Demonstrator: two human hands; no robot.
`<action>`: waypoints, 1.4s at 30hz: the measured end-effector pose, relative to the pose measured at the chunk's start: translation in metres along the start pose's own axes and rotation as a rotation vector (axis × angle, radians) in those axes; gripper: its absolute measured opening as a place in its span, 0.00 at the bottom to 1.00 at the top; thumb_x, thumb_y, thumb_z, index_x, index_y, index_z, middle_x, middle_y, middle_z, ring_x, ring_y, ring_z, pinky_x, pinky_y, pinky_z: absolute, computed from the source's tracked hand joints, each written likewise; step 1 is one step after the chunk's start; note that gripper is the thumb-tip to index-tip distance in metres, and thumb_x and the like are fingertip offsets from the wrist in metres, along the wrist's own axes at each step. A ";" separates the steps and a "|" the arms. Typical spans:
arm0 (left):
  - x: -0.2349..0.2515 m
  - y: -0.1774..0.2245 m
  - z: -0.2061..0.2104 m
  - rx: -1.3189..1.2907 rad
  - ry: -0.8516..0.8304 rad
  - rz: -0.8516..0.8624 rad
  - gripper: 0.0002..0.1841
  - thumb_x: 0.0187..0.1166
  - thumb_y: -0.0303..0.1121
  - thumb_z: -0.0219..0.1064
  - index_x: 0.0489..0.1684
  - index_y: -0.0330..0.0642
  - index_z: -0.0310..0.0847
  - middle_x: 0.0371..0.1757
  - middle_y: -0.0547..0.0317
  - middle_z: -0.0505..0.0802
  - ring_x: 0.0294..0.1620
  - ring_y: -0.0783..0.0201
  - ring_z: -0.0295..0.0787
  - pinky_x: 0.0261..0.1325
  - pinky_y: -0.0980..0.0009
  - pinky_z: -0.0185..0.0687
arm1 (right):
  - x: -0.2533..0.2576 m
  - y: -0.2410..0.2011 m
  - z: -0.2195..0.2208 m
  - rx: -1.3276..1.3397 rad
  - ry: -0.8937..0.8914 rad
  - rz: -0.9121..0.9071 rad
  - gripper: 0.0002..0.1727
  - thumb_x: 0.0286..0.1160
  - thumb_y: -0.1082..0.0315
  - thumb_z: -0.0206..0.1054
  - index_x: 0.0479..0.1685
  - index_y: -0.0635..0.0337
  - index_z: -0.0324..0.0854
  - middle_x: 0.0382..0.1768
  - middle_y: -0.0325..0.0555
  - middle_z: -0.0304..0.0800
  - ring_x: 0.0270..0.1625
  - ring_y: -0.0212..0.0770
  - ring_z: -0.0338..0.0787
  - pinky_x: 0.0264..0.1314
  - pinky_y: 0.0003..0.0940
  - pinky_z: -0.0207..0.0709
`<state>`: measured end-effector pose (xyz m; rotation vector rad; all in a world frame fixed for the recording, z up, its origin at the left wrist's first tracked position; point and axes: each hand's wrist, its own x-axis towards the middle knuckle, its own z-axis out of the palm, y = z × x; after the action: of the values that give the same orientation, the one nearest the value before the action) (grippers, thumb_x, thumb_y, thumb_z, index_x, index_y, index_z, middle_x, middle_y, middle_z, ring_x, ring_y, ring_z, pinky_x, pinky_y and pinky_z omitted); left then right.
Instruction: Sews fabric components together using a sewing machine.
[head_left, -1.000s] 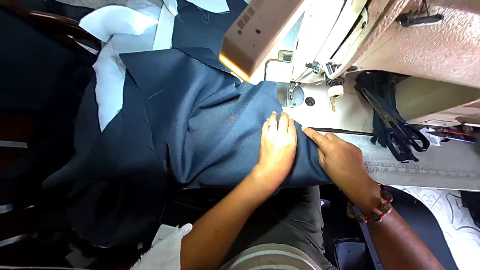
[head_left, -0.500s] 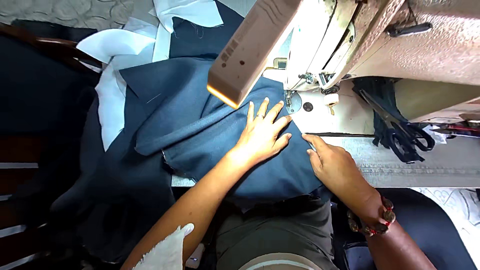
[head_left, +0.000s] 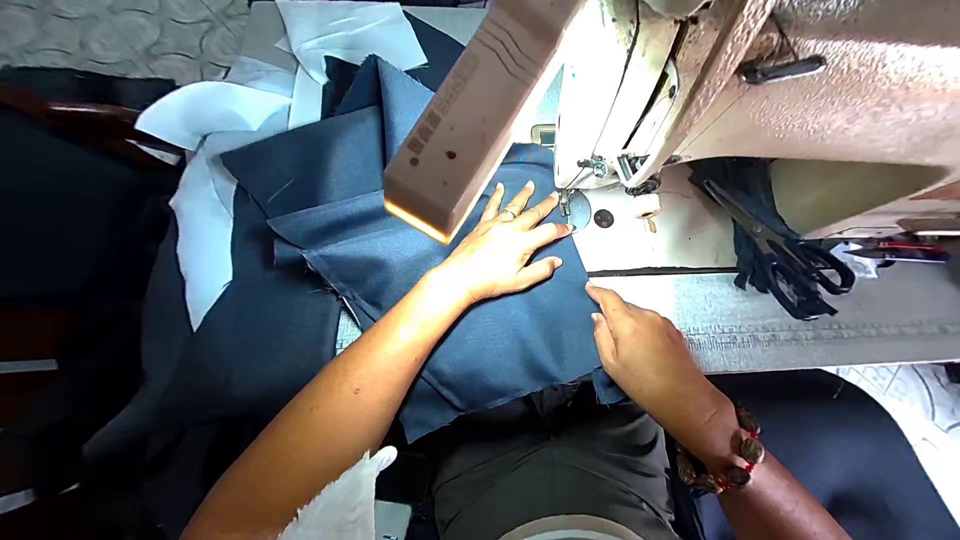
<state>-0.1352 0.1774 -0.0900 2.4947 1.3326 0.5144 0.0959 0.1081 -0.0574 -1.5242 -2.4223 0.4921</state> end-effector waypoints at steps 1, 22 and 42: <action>0.001 -0.001 -0.001 0.002 -0.002 0.007 0.28 0.84 0.52 0.50 0.75 0.52 0.83 0.86 0.42 0.75 0.91 0.32 0.58 0.85 0.23 0.37 | 0.000 -0.002 0.000 -0.009 -0.003 0.008 0.22 0.80 0.72 0.56 0.69 0.67 0.84 0.33 0.60 0.93 0.33 0.61 0.94 0.33 0.55 0.84; 0.019 -0.024 -0.018 -0.048 -0.051 0.063 0.35 0.73 0.52 0.61 0.70 0.28 0.74 0.78 0.38 0.82 0.88 0.35 0.65 0.88 0.30 0.41 | 0.021 -0.016 -0.005 -0.008 -0.090 0.012 0.18 0.83 0.67 0.60 0.64 0.64 0.86 0.30 0.56 0.91 0.34 0.59 0.93 0.31 0.55 0.80; -0.039 0.084 0.010 -0.079 0.100 -0.247 0.16 0.80 0.22 0.59 0.62 0.30 0.86 0.75 0.39 0.85 0.83 0.36 0.74 0.83 0.33 0.60 | 0.031 0.005 -0.001 0.156 -0.042 -0.074 0.20 0.86 0.70 0.57 0.71 0.61 0.84 0.40 0.59 0.94 0.40 0.61 0.94 0.40 0.61 0.82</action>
<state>-0.0886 0.0984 -0.0728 2.2266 1.5971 0.6273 0.0867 0.1378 -0.0581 -1.3688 -2.3985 0.6863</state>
